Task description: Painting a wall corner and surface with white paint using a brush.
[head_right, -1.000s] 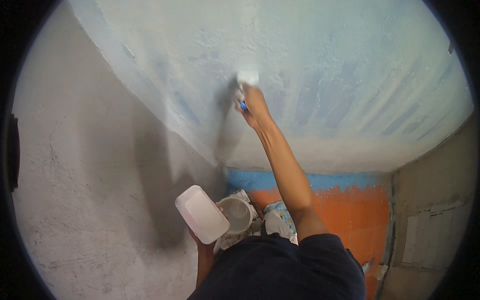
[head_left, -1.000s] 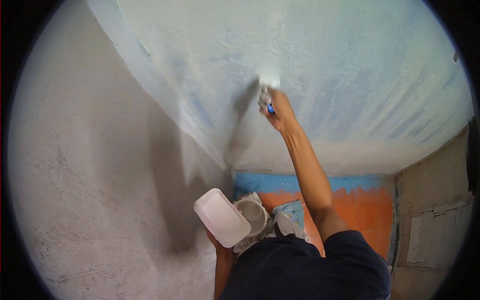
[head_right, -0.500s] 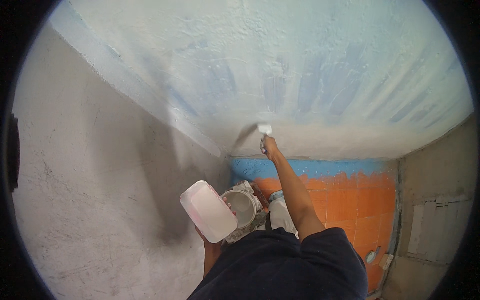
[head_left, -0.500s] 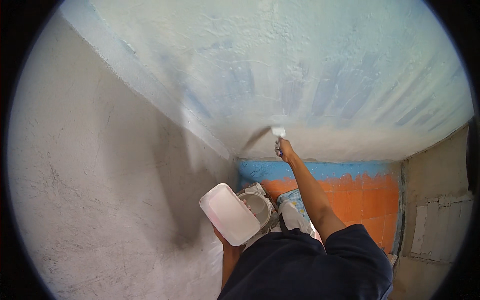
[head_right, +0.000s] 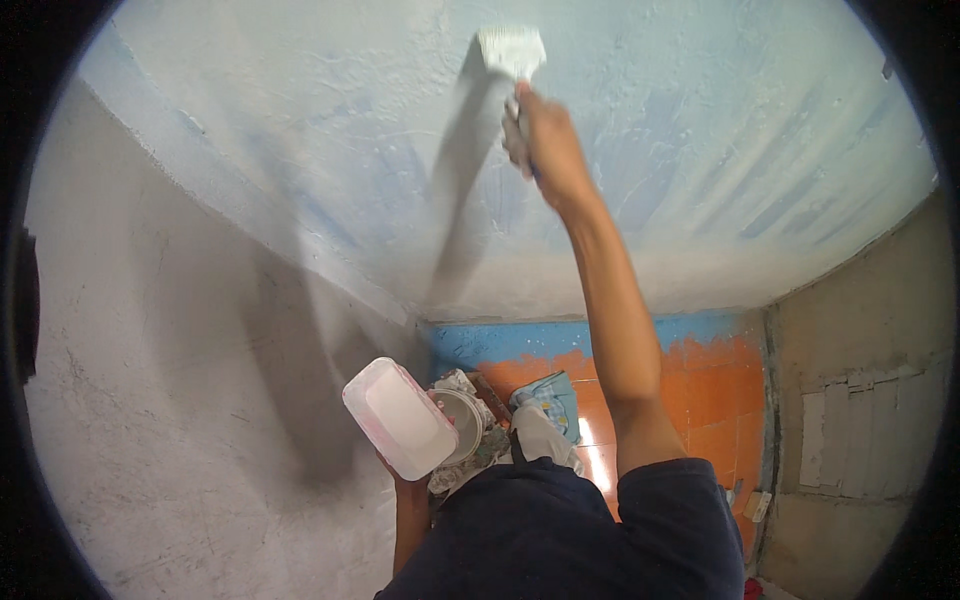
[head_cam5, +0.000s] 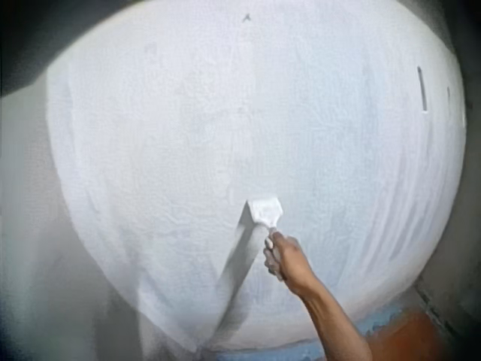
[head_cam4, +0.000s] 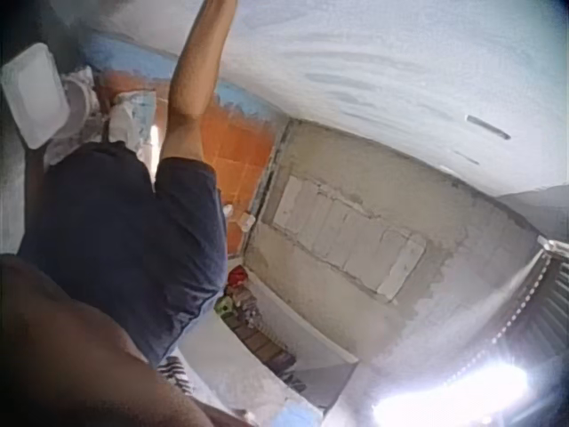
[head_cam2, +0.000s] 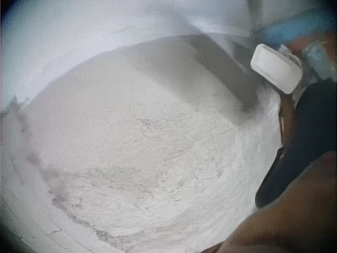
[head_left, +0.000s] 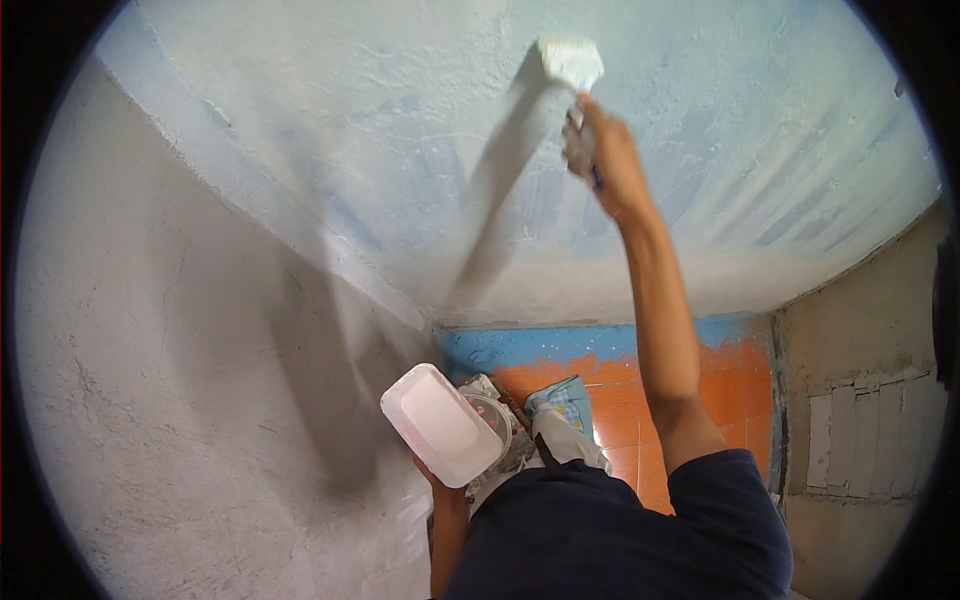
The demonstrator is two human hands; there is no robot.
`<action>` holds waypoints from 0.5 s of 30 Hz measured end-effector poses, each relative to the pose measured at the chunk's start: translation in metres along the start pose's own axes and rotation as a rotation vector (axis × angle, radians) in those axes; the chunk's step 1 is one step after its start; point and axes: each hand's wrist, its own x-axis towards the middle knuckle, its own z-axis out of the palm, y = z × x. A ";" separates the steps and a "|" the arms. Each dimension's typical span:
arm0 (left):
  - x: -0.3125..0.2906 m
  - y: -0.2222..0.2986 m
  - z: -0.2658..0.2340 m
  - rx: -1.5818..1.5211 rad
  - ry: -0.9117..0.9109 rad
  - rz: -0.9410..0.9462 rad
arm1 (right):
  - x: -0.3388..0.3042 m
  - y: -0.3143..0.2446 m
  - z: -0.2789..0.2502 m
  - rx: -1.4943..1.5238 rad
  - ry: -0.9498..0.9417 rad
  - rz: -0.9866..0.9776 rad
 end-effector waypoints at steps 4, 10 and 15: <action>-0.004 0.001 0.004 0.097 0.003 0.030 | -0.043 0.162 -0.052 -0.148 0.061 0.206; -0.012 -0.004 -0.014 -0.111 0.066 -0.064 | -0.109 0.350 -0.140 -0.020 0.161 0.682; -0.014 0.010 -0.023 0.015 0.048 -0.059 | -0.053 0.211 -0.085 0.063 0.110 0.543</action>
